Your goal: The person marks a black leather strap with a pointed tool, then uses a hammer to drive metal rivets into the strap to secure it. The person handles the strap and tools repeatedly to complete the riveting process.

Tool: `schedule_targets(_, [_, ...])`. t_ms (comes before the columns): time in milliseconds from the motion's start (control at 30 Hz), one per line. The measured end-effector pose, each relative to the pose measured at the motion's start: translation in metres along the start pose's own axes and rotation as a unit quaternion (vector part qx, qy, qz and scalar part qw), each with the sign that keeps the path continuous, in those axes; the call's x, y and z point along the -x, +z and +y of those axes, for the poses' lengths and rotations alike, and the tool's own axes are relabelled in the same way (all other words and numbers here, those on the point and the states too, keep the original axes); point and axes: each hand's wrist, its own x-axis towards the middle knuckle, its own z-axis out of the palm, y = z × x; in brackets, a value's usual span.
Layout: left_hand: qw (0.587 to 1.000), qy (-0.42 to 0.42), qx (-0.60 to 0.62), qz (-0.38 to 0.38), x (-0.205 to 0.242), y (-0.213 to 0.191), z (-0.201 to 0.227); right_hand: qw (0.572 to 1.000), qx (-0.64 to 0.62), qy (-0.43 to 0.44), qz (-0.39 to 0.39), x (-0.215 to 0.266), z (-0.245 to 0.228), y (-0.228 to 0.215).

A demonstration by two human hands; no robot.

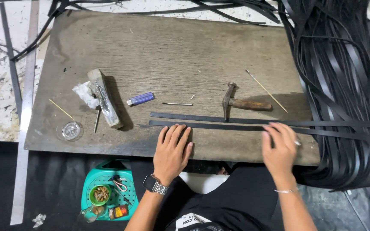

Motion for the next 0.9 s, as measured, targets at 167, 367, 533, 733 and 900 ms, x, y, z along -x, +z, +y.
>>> schedule_targets(167, [1.0, -0.003, 0.004, -0.004, -0.002, -0.003, 0.001, 0.997, -0.019, -0.038, -0.058, -0.033, -0.019, 0.031])
schedule_targets(367, [1.0, -0.012, 0.006, -0.012, -0.003, -0.004, 0.001, 0.989, -0.056, -0.045, -0.129, -0.041, -0.006, 0.042])
schedule_targets(533, [1.0, -0.01, 0.004, -0.014, -0.003, -0.004, 0.002, 0.983, -0.07, -0.11, -0.131, -0.041, 0.008, 0.05])
schedule_targets(733, [1.0, -0.01, -0.001, -0.023, -0.002, -0.004, 0.002, 0.976, -0.083, -0.165, -0.117, -0.041, 0.008, 0.043])
schedule_targets(900, [1.0, -0.006, -0.004, -0.013, -0.002, -0.003, 0.002, 0.972, -0.1, -0.154, -0.146, -0.042, 0.005, 0.039])
